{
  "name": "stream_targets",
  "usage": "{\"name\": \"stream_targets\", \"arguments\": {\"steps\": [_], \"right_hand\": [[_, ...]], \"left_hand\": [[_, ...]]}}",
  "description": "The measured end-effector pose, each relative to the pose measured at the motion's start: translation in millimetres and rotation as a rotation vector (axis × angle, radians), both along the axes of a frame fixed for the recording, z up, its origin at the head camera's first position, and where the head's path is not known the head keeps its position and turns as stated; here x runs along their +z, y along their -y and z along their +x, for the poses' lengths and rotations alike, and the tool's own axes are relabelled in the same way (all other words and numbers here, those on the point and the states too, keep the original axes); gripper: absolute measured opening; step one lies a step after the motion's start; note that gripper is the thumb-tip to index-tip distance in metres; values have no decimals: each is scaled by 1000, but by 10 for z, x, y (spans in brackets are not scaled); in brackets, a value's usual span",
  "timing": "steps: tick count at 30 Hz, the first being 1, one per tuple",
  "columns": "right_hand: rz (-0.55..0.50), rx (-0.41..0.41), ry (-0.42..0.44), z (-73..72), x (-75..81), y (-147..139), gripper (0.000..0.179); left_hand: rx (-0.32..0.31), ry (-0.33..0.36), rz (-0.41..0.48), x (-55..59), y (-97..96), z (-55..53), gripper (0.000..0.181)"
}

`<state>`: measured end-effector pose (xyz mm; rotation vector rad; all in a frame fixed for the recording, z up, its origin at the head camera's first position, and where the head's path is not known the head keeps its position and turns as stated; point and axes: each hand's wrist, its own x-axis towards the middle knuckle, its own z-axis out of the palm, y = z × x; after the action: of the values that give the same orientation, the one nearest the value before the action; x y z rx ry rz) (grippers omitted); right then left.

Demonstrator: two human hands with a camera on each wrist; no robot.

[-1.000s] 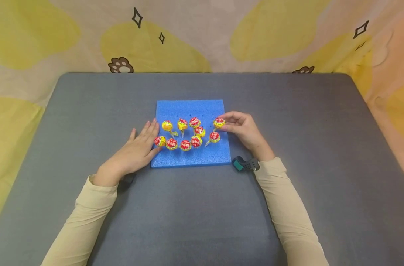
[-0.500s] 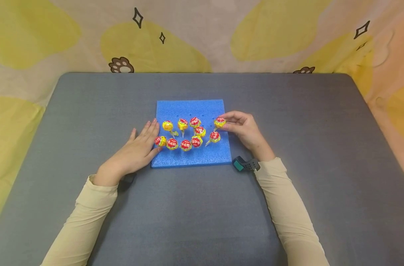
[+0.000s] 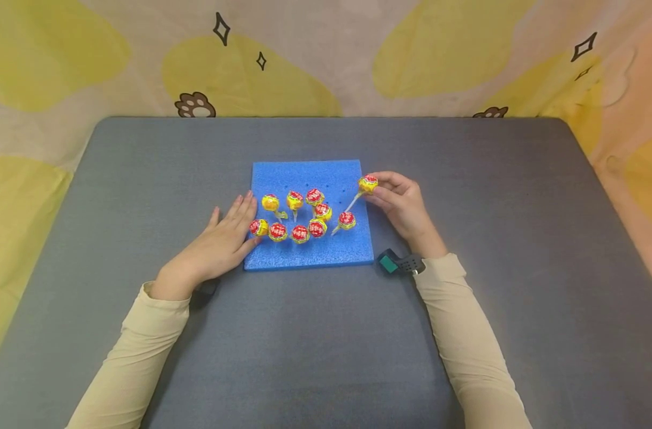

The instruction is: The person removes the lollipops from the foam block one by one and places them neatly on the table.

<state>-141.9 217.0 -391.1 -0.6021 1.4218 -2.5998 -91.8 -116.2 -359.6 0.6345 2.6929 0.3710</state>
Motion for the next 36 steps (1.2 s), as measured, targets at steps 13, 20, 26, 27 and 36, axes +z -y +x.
{"name": "stream_targets", "arguments": {"steps": [13,20,26,27,36], "right_hand": [[-53,-153,91,-38,17,-114,13],[78,-355,154,-88,18,-176,12],[279,-354,179,-144,27,-238,14],[338,-351,180,-159,33,-251,15],[650,-276,211,-301,83,-301,33]], "left_hand": [[-11,-14,2,-12,-16,-31,73],[-13,-11,2,-2,-25,-42,74],[-9,2,2,8,-33,-43,75],[-8,7,2,8,-34,-42,75],[2,28,-1,-16,1,-17,76]]}}
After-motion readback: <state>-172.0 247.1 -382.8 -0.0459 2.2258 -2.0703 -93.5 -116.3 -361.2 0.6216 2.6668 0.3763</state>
